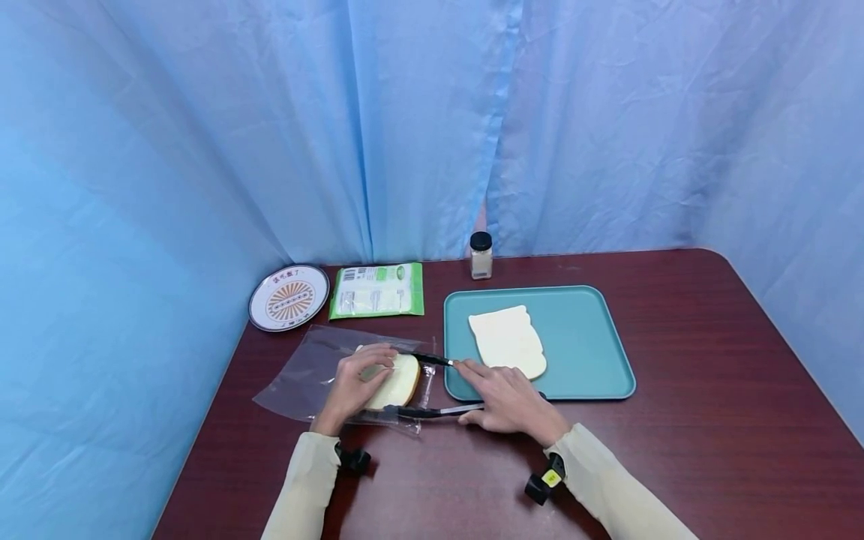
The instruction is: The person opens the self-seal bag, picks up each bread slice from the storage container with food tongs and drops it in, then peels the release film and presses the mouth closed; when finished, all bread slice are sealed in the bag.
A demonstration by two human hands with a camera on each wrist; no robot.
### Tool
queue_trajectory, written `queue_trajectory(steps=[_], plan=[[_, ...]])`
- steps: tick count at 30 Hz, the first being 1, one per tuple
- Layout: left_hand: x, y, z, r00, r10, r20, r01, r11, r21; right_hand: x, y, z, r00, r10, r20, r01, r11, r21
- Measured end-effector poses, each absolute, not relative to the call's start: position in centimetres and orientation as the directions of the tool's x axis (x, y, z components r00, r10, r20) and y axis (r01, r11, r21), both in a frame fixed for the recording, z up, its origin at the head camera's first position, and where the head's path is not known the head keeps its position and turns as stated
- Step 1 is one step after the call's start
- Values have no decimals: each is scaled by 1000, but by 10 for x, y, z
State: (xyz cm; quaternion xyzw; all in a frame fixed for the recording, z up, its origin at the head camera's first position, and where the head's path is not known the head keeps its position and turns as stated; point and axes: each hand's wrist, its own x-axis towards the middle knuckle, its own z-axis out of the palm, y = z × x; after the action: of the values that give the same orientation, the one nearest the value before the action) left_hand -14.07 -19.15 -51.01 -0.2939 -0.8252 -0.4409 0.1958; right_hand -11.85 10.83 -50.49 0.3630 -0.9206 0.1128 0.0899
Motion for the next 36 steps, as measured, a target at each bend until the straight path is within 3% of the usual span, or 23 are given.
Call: queue_trajectory(steps=[13,23,28,36], plan=[[-141,-189,-513,-747,309,589,663,423,618,-115,104,-508,-719,-626,303,-685,713,-152],[-132,-178,-492,-753,311,581,656,423,625,-114,97,-506,-739,-612,280,-664,733,-151],[-126,-174,-478,-727,316,609,684,402,609,-113,95,-506,-755,-601,263,-647,748,-149],[-129,-175,-483,-729,310,610,681,407,608,-113,93,-504,-770,-590,243,-631,759,-159]])
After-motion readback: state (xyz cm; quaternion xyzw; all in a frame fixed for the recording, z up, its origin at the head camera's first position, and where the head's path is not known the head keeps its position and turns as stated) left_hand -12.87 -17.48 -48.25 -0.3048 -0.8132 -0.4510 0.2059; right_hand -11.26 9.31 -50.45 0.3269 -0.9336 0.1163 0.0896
